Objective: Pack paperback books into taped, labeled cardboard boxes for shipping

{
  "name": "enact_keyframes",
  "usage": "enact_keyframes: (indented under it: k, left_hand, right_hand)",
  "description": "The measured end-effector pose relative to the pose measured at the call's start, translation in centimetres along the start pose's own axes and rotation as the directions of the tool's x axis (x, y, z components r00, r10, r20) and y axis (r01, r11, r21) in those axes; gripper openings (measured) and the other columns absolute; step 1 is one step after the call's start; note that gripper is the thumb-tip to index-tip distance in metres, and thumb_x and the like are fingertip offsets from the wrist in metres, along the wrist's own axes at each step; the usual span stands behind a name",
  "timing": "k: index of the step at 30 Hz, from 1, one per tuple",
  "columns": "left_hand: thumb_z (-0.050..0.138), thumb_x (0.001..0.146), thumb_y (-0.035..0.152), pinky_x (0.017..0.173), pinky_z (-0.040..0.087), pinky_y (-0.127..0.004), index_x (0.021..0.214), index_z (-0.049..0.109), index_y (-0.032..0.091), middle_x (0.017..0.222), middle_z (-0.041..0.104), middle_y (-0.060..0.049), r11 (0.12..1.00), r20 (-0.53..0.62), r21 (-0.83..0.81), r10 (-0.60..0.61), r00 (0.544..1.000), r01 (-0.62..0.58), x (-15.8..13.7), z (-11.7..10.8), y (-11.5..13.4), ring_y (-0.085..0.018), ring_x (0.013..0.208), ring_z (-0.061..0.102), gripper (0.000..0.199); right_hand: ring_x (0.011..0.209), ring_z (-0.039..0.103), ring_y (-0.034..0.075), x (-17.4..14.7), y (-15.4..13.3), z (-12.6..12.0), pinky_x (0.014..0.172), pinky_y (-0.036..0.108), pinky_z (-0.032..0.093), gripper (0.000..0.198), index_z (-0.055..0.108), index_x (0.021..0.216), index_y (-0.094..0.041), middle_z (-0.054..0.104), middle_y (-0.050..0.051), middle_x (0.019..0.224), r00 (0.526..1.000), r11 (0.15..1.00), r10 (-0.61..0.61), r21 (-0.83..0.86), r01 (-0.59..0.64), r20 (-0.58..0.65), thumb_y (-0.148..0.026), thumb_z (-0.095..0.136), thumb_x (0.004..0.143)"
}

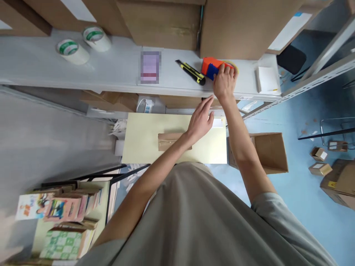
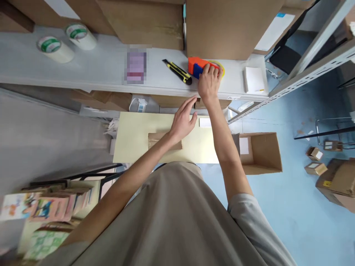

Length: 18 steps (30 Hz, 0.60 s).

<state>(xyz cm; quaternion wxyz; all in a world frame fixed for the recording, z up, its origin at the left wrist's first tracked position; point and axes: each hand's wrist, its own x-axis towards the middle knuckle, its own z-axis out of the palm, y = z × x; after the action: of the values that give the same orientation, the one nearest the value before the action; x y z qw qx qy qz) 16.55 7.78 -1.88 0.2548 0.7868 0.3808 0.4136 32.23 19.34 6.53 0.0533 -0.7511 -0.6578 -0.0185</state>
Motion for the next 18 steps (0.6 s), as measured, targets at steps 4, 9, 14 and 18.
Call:
enact_keyframes:
  k: [4,9,14,18]
  left_hand:
    - [0.061,0.116,0.042,0.146,0.039,-0.052,0.172,0.053,0.022,0.177,0.059,-0.017,0.933,0.014,0.060,-0.357,0.934,0.356,-10.4,-4.1,-4.2,-0.032,0.168,0.054,0.060]
    - [0.072,0.108,0.045,0.141,0.042,-0.057,0.161,0.060,0.009,0.168,0.062,-0.030,0.492,-0.231,0.142,-0.828,0.512,0.859,-22.1,-9.1,-10.6,-0.043,0.164,0.057,0.065]
    - [0.082,0.100,0.060,0.128,0.054,-0.057,0.157,0.061,0.009,0.150,0.074,-0.031,0.368,-0.134,0.094,-0.916,0.378,0.925,-24.9,-7.2,-11.6,-0.048,0.149,0.069,0.080]
    - [0.096,0.082,0.073,0.122,0.056,-0.055,0.157,0.059,0.009,0.155,0.069,-0.033,0.394,-0.269,0.059,-0.879,0.395,0.917,-24.4,-4.5,-11.2,-0.052,0.151,0.064,0.105]
  right_hand:
    - [0.178,0.035,0.036,-6.8,-1.7,1.3,0.146,0.058,0.025,0.071,0.028,0.185,-0.003,0.033,0.025,0.191,0.989,0.994,0.068,0.095,-0.055,-0.132,-0.038,0.025,0.123]
    - [0.161,0.061,0.037,-20.8,-5.2,9.1,0.126,0.051,0.053,0.073,0.036,0.179,-0.002,0.058,0.032,0.173,0.926,0.938,-0.061,0.338,-0.074,0.372,-0.043,0.013,0.124]
    - [0.133,0.079,0.038,-27.0,-8.8,15.4,0.108,0.042,0.061,0.075,0.050,0.165,-0.006,0.081,0.029,0.140,0.686,0.929,-0.026,0.272,-0.252,0.727,-0.063,0.024,0.124]
    - [0.128,0.080,0.036,-27.3,-9.7,16.4,0.100,0.037,0.060,0.084,0.040,0.172,-0.007,0.080,0.030,0.141,0.698,0.967,0.049,0.143,-0.213,0.715,-0.072,0.025,0.121]
